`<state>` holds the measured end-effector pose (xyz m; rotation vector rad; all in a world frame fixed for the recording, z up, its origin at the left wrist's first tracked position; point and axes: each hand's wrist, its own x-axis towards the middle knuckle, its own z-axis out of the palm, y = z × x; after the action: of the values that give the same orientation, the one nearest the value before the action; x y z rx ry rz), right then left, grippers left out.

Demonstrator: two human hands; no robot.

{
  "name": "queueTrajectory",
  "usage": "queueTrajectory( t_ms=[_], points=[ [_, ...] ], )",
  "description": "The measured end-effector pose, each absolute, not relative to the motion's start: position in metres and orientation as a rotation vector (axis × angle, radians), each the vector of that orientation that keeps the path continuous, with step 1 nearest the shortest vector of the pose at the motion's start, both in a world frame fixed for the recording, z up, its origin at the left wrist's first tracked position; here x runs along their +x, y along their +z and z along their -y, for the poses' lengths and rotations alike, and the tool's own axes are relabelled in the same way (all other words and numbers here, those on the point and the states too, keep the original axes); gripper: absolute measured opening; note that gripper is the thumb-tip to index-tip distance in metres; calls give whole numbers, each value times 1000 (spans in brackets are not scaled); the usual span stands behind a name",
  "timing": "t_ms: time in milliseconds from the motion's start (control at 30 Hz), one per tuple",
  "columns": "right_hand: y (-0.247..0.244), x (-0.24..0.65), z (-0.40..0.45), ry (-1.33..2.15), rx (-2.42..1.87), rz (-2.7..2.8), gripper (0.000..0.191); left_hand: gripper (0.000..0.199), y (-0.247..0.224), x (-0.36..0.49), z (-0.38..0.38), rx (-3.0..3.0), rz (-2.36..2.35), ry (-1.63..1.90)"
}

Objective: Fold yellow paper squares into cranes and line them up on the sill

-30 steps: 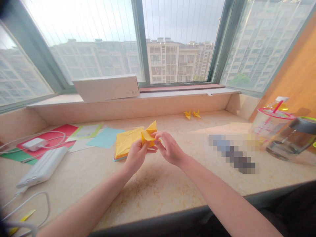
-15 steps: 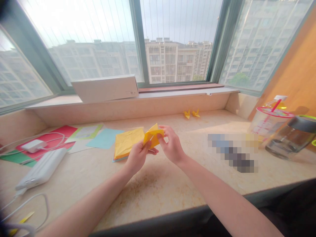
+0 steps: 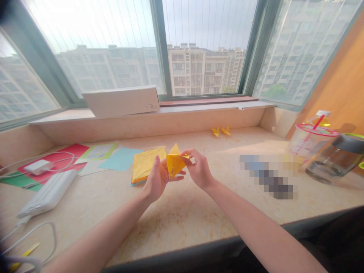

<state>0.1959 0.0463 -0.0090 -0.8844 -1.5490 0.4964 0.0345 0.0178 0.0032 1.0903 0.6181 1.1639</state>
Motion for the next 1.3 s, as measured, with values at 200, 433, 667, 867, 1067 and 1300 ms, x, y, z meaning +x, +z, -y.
queueTrajectory(
  t_ms=[200,433,667,867,1067,1300],
  points=[
    [-11,194,-42,473,-870,1678,16,62,3,36,-18,1051,-660,1104],
    [-7,189,-37,730,-833,1526,26,49,0,38,-16,1163,-607,1101],
    [-4,190,-41,631,-900,1450,21,47,4,41,-11,1249,-672,1088],
    [-1,188,-38,657,-906,1451,23,52,6,44,-11,1332,-772,1099],
    [0,190,-38,733,-880,1455,29,51,3,44,-13,1397,-764,1090],
    [-1,189,-39,849,-862,1350,26,52,-10,45,-18,1453,-756,1080]
  ],
)
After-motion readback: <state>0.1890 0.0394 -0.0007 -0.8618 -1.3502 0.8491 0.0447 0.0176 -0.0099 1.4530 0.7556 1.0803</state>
